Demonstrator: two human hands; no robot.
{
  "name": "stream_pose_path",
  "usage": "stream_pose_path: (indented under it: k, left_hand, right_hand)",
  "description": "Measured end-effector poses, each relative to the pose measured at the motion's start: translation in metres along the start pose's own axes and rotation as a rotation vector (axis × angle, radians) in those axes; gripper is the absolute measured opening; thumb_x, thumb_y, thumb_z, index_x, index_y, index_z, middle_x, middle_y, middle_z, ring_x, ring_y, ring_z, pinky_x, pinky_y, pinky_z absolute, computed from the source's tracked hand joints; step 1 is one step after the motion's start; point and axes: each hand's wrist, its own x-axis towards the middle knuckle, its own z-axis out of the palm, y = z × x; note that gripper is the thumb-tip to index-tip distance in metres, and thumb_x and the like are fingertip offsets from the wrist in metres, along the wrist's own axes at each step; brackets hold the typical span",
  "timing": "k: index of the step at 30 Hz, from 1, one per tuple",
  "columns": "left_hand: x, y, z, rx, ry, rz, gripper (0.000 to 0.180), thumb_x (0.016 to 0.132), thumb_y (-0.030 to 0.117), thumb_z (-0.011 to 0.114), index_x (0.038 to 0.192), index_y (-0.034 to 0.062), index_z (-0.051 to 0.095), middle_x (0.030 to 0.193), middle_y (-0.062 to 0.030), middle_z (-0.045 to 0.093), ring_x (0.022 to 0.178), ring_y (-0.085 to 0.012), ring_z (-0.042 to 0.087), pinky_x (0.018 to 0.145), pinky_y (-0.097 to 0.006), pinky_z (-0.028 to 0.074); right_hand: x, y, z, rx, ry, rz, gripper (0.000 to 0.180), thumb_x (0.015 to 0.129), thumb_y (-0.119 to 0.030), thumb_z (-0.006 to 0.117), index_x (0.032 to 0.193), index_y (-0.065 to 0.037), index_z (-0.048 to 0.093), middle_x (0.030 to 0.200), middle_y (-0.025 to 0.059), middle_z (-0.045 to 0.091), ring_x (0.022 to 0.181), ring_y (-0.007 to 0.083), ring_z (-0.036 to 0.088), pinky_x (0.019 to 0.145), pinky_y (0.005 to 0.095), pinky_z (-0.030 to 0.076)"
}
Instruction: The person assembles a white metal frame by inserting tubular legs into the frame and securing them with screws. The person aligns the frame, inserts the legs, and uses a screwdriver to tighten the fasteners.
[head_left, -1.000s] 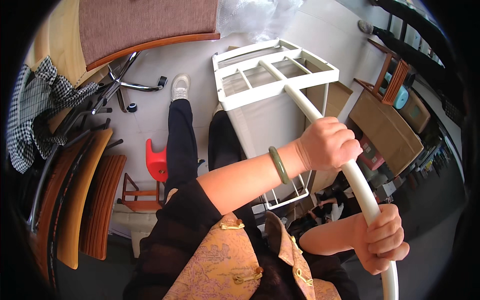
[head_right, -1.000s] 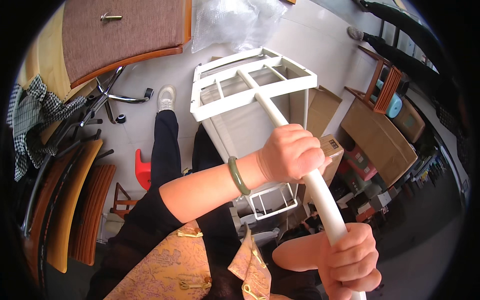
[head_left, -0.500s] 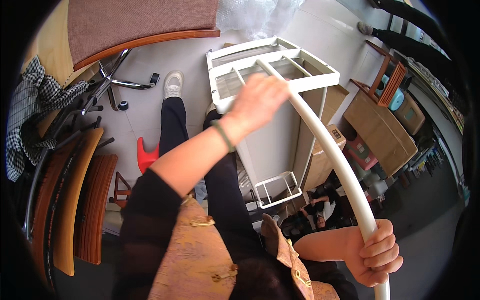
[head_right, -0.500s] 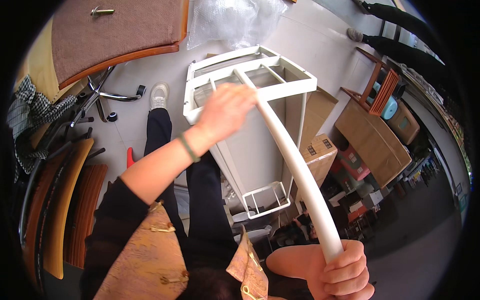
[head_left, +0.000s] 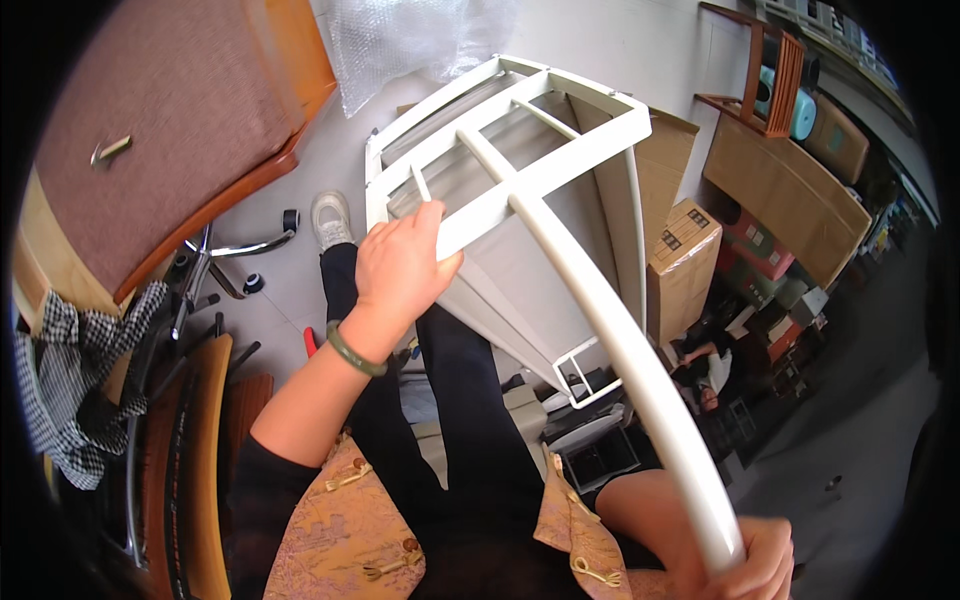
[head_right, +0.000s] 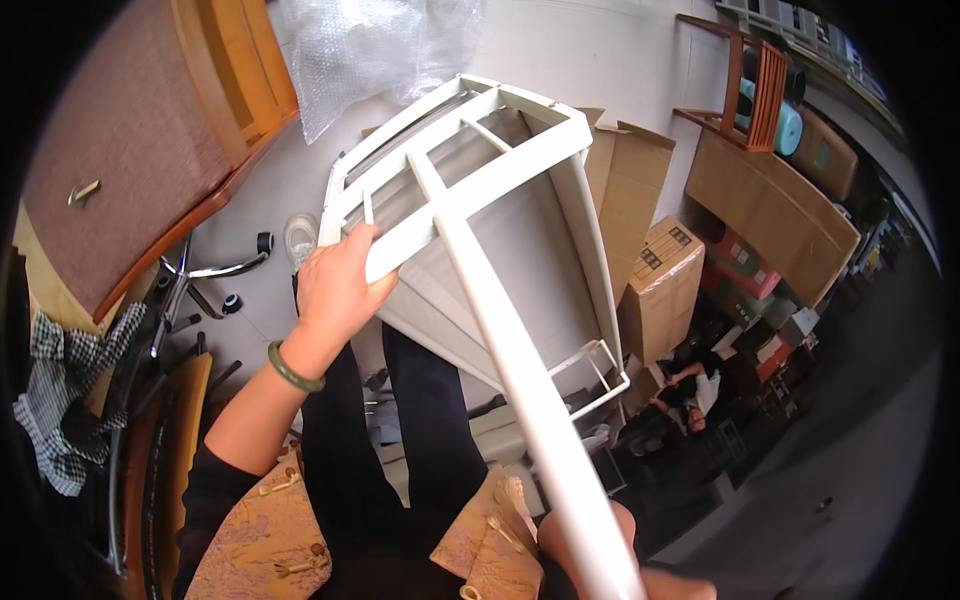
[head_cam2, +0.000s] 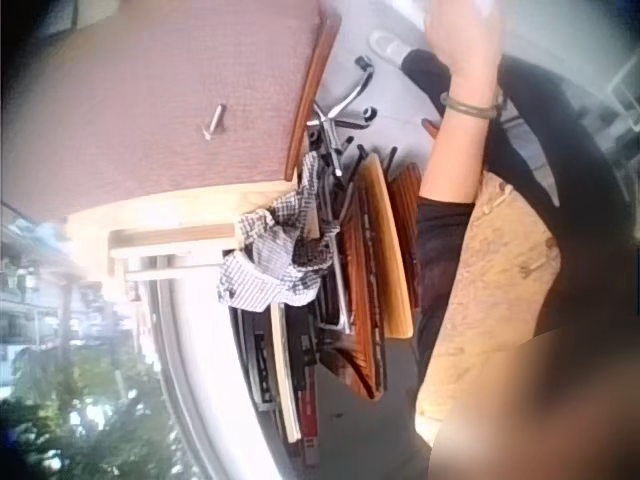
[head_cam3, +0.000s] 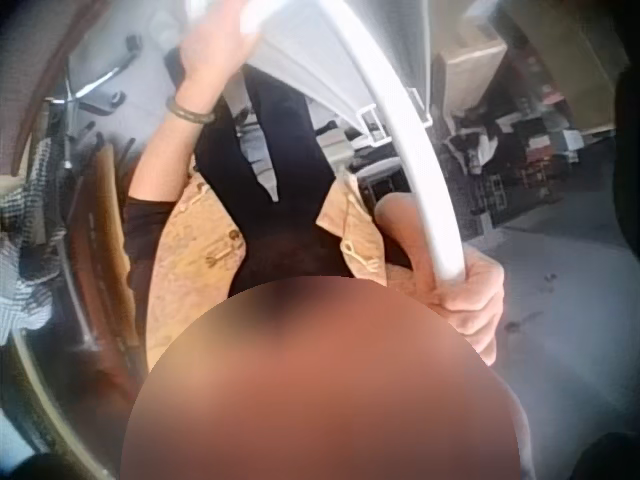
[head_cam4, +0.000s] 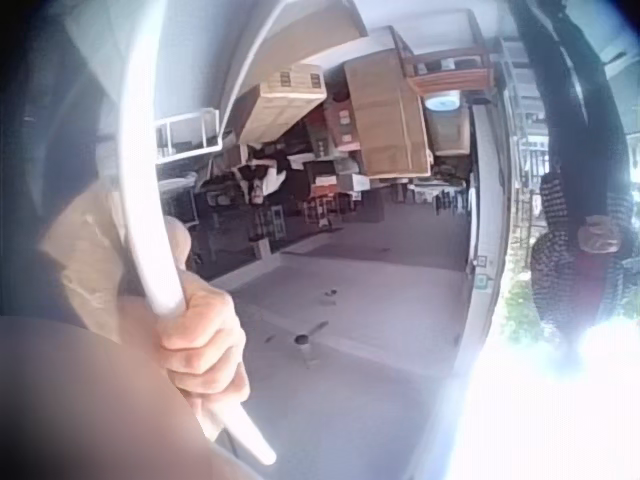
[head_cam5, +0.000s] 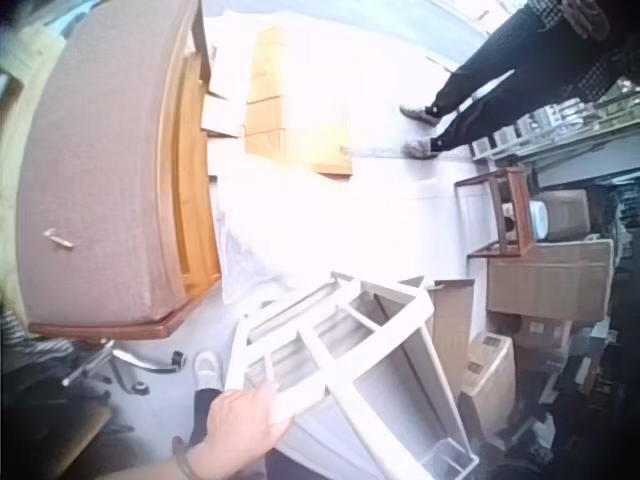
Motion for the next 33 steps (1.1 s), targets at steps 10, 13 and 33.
stream_pose_path:
  k: [10,13,33]
  left_hand:
    - [0.059,0.001,-0.018,-1.321,-0.268,-0.596,0.040,0.092,0.025,0.055,0.116,-0.0078,0.049,0.108,-0.0153,0.059,0.098,-0.0213,0.060,0.086,-0.034,0.050]
    - [0.111,0.015,0.015,-1.367,-0.566,-0.755,0.033,0.090,0.017,0.057,0.110,-0.0068,0.048,0.096,-0.0137,0.059,0.087,-0.0217,0.061,0.074,-0.033,0.053]
    - [0.141,-0.050,0.029,-0.852,-0.297,-0.628,0.013,0.090,0.011,0.050,0.084,0.0017,0.056,0.072,-0.0056,0.058,0.057,-0.0125,0.055,0.050,-0.027,0.047]
  right_hand:
    - [-0.008,0.018,-0.010,-0.042,0.152,-0.065,0.027,0.080,-0.009,0.055,0.060,-0.017,0.040,0.056,-0.0082,0.047,0.047,0.0048,0.049,0.044,0.0213,0.036]
    - [-0.008,0.019,-0.016,-0.083,0.148,-0.041,0.027,0.082,-0.011,0.055,0.060,-0.017,0.040,0.056,-0.0082,0.046,0.048,0.0048,0.048,0.045,0.0214,0.036]
    - [-0.004,-0.007,-0.011,-0.073,-0.123,0.184,0.031,0.088,-0.025,0.058,0.064,-0.017,0.040,0.057,-0.0082,0.041,0.052,0.0044,0.044,0.055,0.0212,0.038]
